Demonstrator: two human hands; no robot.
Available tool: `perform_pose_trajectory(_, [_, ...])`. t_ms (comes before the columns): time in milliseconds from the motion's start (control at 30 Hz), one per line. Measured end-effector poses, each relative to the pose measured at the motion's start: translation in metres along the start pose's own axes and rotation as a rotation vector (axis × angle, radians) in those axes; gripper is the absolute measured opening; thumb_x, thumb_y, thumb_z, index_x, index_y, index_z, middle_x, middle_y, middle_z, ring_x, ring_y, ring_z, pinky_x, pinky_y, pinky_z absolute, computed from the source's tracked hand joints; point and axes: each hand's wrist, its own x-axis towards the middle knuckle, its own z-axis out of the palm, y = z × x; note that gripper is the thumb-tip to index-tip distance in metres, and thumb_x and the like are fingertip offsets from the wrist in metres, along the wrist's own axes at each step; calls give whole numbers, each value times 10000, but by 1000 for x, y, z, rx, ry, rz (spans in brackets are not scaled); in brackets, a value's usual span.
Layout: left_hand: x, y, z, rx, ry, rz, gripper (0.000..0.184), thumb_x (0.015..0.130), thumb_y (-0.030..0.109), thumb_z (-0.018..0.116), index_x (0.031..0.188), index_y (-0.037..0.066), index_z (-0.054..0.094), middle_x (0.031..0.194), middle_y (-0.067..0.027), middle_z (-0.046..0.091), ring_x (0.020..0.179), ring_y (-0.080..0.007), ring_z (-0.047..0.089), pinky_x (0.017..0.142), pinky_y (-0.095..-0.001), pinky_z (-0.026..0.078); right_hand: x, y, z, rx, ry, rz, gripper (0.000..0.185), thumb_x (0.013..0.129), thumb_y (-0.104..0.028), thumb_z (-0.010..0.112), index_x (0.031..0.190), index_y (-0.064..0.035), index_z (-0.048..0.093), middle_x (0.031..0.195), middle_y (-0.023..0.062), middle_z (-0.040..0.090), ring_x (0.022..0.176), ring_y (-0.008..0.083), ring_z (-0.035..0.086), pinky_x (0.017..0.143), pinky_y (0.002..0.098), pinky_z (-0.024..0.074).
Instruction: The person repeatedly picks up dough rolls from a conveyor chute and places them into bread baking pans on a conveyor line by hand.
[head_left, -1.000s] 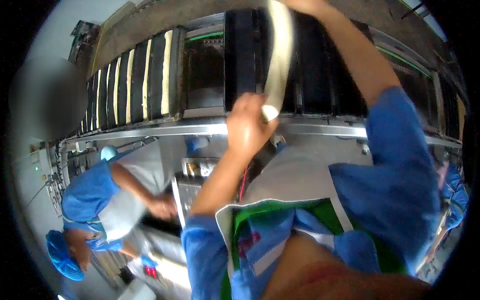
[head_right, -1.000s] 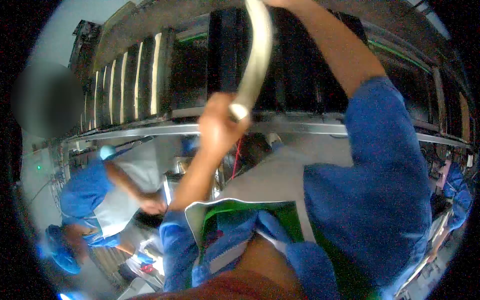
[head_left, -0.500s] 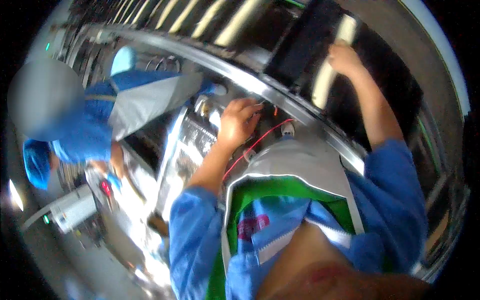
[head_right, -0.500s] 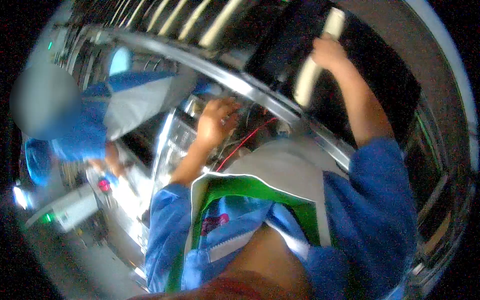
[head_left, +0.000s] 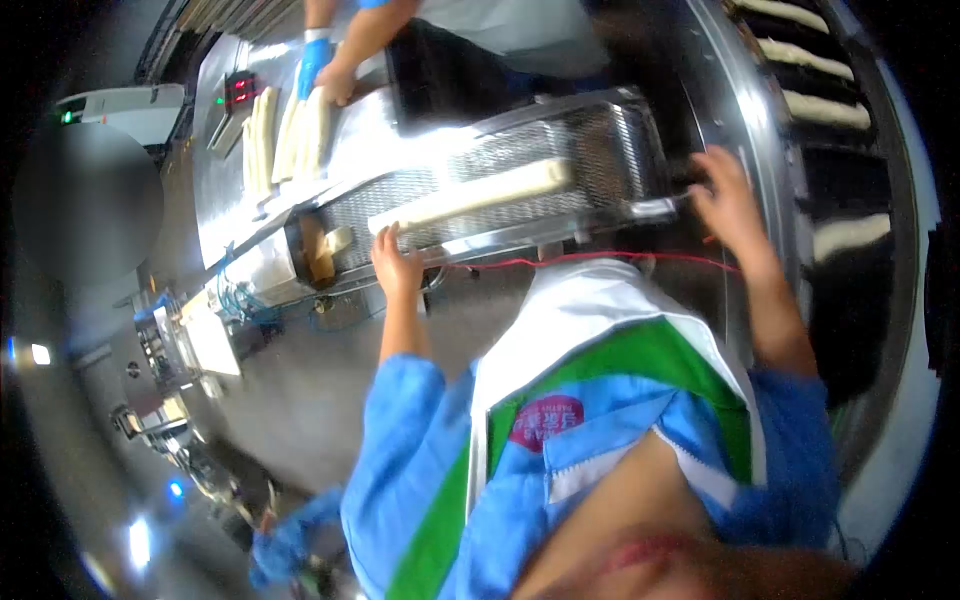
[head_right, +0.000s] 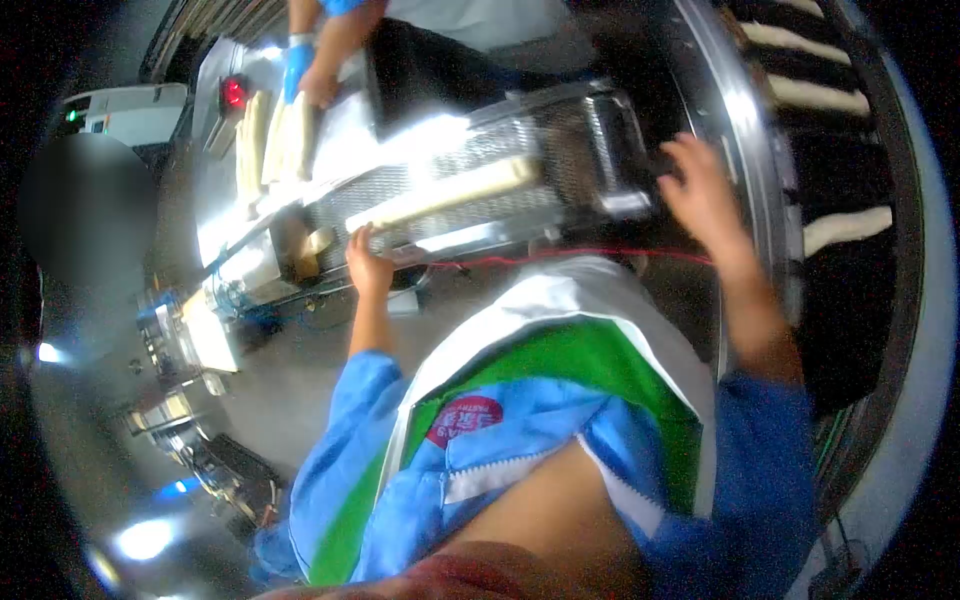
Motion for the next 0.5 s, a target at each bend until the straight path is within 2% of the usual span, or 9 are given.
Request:
perform_pose_trajectory(67, [9, -27, -8, -7, -14, 2, 578, 694, 65, 686, 1244, 139, 525, 1278, -146, 515, 1181, -334, 470, 1011, -436, 382, 24, -54, 44, 116, -217, -107, 528, 762, -98, 679, 1261, -83, 511, 1367, 156, 436, 1259, 347, 420, 1067, 406, 348])
perform_pose_trajectory(167, [26, -53, -1, 9, -162, 88, 611, 691, 78, 693, 1265, 185, 514, 1318, -146, 499, 1219, -349, 457, 1040, -427, 366, 58, -100, 110, 16, -352, -244, 558, 736, -37, 624, 1278, -69, 495, 1361, 164, 444, 1268, 338, 409, 1070, 414, 342])
perform_pose_trajectory(233, [37, -47, 3, -71, -211, 159, 580, 691, 107, 702, 1241, 166, 527, 1260, -155, 529, 1171, -352, 484, 1004, -427, 391, 67, -104, 149, -70, -390, -291, 515, 731, -25, 617, 1234, -89, 531, 1279, 141, 500, 1206, 320, 454, 1004, 435, 384])
perform_pose_trajectory(267, [40, -41, 5, -86, -188, 205, 552, 684, 101, 701, 1209, 151, 539, 1210, -155, 545, 1129, -353, 499, 971, -433, 405, 67, -113, 148, -77, -389, -289, 515, 731, -25, 617, 1234, -89, 531, 1279, 141, 500, 1206, 320, 454, 1004, 435, 384])
perform_pose_trajectory(300, [44, -34, 7, -103, -162, 249, 523, 677, 96, 700, 1177, 135, 550, 1160, -155, 561, 1086, -354, 515, 938, -439, 418, 68, -123, 146, -211, -397, -240, 483, 728, -26, 618, 1200, -99, 548, 1220, 122, 521, 1167, 304, 473, 957, 436, 400])
perform_pose_trajectory(367, [50, -20, 17, -75, -54, 301, 387, 633, 78, 679, 999, 87, 554, 983, -135, 562, 947, -343, 535, 814, -448, 447, 69, -131, 145, -349, -408, -191, 452, 726, -26, 619, 1167, -109, 565, 1161, 102, 542, 1128, 287, 491, 910, 437, 416])
perform_pose_trajectory(433, [58, -10, 15, -166, -100, 403, 332, 623, 77, 666, 926, 69, 533, 933, -130, 557, 901, -341, 540, 774, -443, 454, 63, -130, 143, -432, -377, -90, 406, 710, -40, 639, 1102, -128, 582, 1088, 68, 546, 1102, 260, 496, 868, 425, 415])
perform_pose_trajectory(467, [59, -7, 15, -176, -104, 423, 332, 623, 77, 666, 926, 69, 533, 933, -130, 557, 901, -341, 540, 774, -443, 454, 59, -126, 140, -469, -316, -96, 352, 693, -78, 664, 1038, -116, 611, 1048, 78, 583, 1045, 264, 542, 837, 429, 449])
perform_pose_trajectory(500, [60, -1, 14, -126, -172, 405, 321, 616, 67, 659, 909, 63, 525, 908, -130, 559, 879, -340, 544, 769, -440, 456, 56, -126, 133, -485, -302, -62, 352, 693, -78, 664, 1038, -116, 611, 1048, 78, 583, 1045, 264, 542, 837, 429, 449])
